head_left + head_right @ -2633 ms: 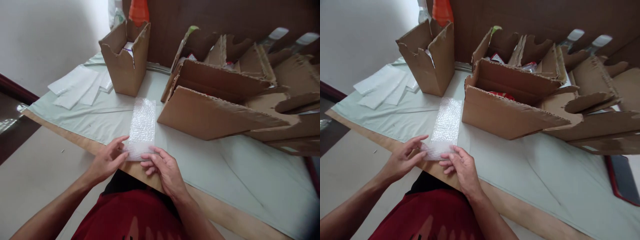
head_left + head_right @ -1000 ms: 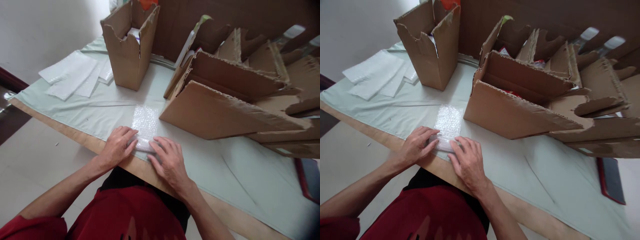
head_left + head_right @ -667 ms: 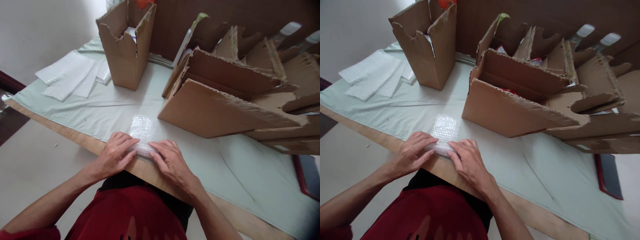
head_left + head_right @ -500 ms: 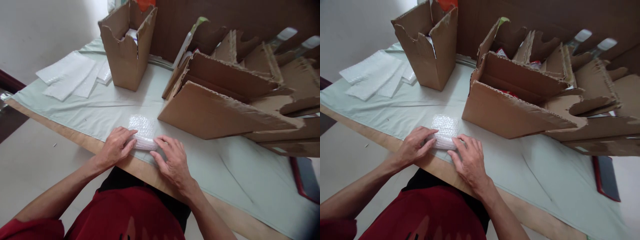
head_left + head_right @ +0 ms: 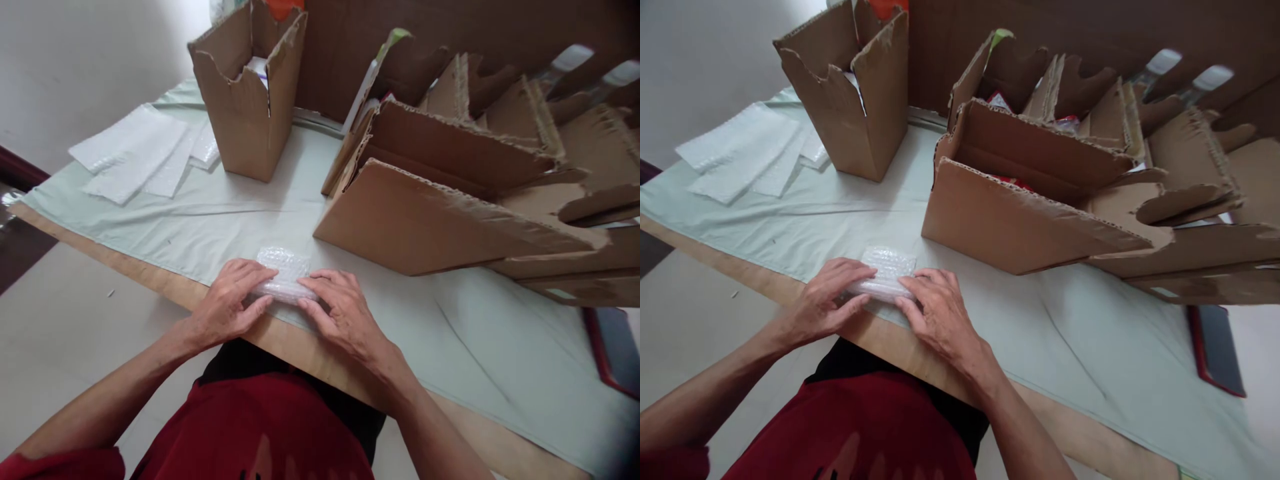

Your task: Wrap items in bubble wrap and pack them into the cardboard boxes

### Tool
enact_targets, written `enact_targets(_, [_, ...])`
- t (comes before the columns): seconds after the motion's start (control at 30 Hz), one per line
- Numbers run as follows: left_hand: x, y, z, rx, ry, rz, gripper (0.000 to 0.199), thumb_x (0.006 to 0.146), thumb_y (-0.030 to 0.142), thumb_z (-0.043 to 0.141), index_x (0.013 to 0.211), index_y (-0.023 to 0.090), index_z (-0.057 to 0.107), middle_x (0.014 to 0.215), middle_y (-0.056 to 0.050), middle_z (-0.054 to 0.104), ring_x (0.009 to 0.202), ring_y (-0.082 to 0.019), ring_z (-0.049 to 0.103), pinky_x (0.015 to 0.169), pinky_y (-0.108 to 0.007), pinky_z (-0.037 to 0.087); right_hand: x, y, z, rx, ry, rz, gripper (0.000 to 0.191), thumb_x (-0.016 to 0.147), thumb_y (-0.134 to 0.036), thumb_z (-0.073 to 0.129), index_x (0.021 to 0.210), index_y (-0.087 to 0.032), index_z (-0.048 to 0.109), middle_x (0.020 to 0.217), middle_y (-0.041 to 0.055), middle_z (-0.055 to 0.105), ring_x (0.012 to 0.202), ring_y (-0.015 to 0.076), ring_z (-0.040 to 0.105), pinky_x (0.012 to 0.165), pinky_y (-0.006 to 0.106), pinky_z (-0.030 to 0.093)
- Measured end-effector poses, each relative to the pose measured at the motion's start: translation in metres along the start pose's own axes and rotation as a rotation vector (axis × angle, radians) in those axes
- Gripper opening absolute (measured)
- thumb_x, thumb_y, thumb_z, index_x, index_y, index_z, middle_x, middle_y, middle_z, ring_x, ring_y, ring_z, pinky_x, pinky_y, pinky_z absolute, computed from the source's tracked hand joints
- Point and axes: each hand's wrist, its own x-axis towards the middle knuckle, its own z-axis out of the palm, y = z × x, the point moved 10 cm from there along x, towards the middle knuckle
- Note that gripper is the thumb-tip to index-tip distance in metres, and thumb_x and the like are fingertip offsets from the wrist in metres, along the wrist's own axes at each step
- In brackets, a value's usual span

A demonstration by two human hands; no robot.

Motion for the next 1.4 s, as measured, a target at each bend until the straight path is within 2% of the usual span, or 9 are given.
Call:
enact_targets(0.33, [0.014,-0.037,-0.012,0.115,0.134,-0.284,0.03,0.096,0.035,0.06,0.12,0.018,0.067,0.104,-0.009,0.07,0.087,-0.021,0.066,0.076,-0.037,0.057,0.016,-0.001,0.014,-0.239,0.001,-0.051,0.033,0.099,-0.018,0.056,0.13,-0.02,0.065,0.132,0.0139,0.068,0.115,0.031,0.062,0.093,0.047,0.048])
enact_targets(0.47, [-0.014,-0.044,-0.024,-0.202,0.174,-0.55,0.04,0.094,0.043,0.066,0.127,0.02,0.062,0.093,-0.004,0.069,0.074,-0.016,0.065,0.063,-0.029,0.057,0.017,0.017,-0.001,-0.063,0.141,0.058,0.033,0.1,-0.019,0.053,0.13,-0.024,0.067,0.124,0.0078,0.073,0.108,0.0257,0.067,0.09,0.043,0.05])
enact_targets(0.6, [-0.032,-0.036,0.012,-0.772,0.088,-0.718,0.07,0.096,0.053,0.061,0.154,0.02,0.038,0.109,-0.01,0.072,0.09,-0.022,0.074,0.07,-0.034,0.065,-0.002,-0.007,-0.015,-0.098,0.238,-0.033,0.032,0.101,-0.015,0.049,0.127,-0.022,0.067,0.12,0.0088,0.074,0.106,0.0244,0.067,0.089,0.041,0.049])
enact_targets(0.7, [-0.03,-0.031,0.028,-0.826,0.096,-0.743,0.071,0.097,0.047,0.063,0.157,0.021,0.036,0.119,-0.012,0.071,0.099,-0.023,0.073,0.082,-0.036,0.065,-0.023,-0.025,-0.02,-0.087,0.233,-0.104,0.031,0.102,-0.016,0.048,0.128,-0.022,0.065,0.125,0.0111,0.072,0.109,0.0251,0.067,0.093,0.043,0.05])
enact_targets(0.97, [0.002,0.02,0.068,-0.859,-0.064,-0.534,0.07,0.096,0.03,0.059,0.161,0.028,0.032,0.12,-0.012,0.072,0.099,-0.027,0.074,0.085,-0.041,0.064,-0.083,0.031,-0.025,0.578,0.282,0.381,0.063,0.109,-0.05,0.032,0.166,-0.029,0.016,0.16,0.016,0.045,0.141,0.0263,0.054,0.108,0.043,0.053])
enact_targets(1.07, [0.01,0.042,0.08,-0.813,-0.104,-0.522,0.072,0.096,0.029,0.056,0.162,0.033,0.03,0.123,-0.011,0.071,0.103,-0.027,0.073,0.088,-0.041,0.064,-0.093,0.041,-0.027,0.716,0.263,0.466,0.066,0.107,-0.048,0.042,0.166,-0.03,0.018,0.154,0.0153,0.053,0.133,0.0258,0.061,0.103,0.041,0.056])
enact_targets(1.17, [0.018,0.062,0.082,-0.748,-0.14,-0.467,0.069,0.096,0.028,0.053,0.161,0.038,0.032,0.126,-0.01,0.069,0.1,-0.027,0.074,0.085,-0.039,0.065,-0.098,0.047,-0.04,0.723,0.172,0.472,0.053,0.1,-0.045,0.057,0.15,-0.029,0.05,0.127,0.0102,0.072,0.105,0.0242,0.073,0.091,0.037,0.061])
enact_targets(1.3, [0.053,0.089,0.056,-0.542,-0.121,-0.131,0.072,0.094,0.035,0.059,0.16,0.043,0.031,0.135,-0.009,0.064,0.116,-0.033,0.068,0.093,-0.048,0.062,-0.112,0.064,-0.092,0.578,0.156,0.451,0.024,0.091,-0.042,0.067,0.112,-0.033,0.075,0.091,0.0026,0.077,0.077,0.0231,0.074,0.068,0.033,0.062])
enact_targets(1.4, [0.1,0.094,0.017,-0.302,0.027,0.111,0.089,0.091,0.044,0.064,0.164,0.042,0.012,0.157,-0.009,0.045,0.146,-0.04,0.043,0.115,-0.064,0.045,-0.129,0.085,-0.174,0.392,0.393,0.462,0.024,0.087,-0.047,0.074,0.111,-0.042,0.076,0.09,0.0021,0.079,0.066,0.0228,0.072,0.05,0.031,0.056])
